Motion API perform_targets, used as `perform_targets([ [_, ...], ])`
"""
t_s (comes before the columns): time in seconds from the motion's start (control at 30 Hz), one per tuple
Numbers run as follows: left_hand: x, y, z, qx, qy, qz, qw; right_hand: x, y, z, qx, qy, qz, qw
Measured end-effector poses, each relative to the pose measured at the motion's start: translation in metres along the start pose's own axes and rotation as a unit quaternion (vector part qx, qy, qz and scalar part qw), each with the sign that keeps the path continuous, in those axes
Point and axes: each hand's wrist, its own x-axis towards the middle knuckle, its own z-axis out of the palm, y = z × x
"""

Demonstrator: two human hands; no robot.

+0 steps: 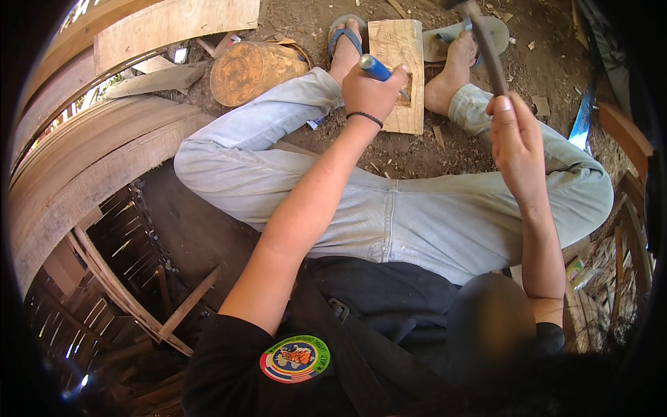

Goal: The person carves a rectangular hole in a piece of wood using a chisel and a hammer, occasionally lifting the wood to clear debris.

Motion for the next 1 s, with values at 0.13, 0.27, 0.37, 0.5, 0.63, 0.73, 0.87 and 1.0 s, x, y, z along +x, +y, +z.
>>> perform_targets([
  [0.13, -0.003, -0.002, 0.01, 0.047, -0.062, 0.0, 0.997, -0.009, -0.004, 0.004, -0.086, -0.097, -0.009, 0.991],
  [0.27, -0.01, 0.004, 0.019, 0.069, -0.068, 0.055, 0.994, -0.029, -0.04, -0.006, -0.087, -0.104, -0.114, 0.984],
  [0.37, -0.013, 0.007, 0.027, 0.111, -0.062, 0.066, 0.99, -0.036, -0.027, -0.018, -0.056, -0.104, -0.155, 0.981],
  [0.5, -0.018, 0.005, 0.019, 0.12, -0.076, 0.121, 0.982, -0.033, -0.031, -0.025, -0.257, -0.17, -0.079, 0.948],
  [0.63, -0.011, -0.002, 0.019, 0.097, -0.064, 0.089, 0.989, -0.044, -0.045, -0.02, -0.143, -0.108, -0.17, 0.969],
  [0.73, -0.016, -0.004, 0.02, 0.111, -0.081, 0.073, 0.988, -0.033, -0.03, -0.01, -0.337, -0.136, -0.125, 0.923],
  [0.87, -0.019, 0.002, 0.011, 0.126, -0.055, 0.058, 0.989, -0.035, -0.06, -0.01, -0.24, -0.112, -0.157, 0.952],
  [1.0, -0.015, -0.009, 0.019, 0.089, -0.086, 0.047, 0.991, -0.028, -0.039, -0.015, -0.32, -0.143, -0.121, 0.929],
])
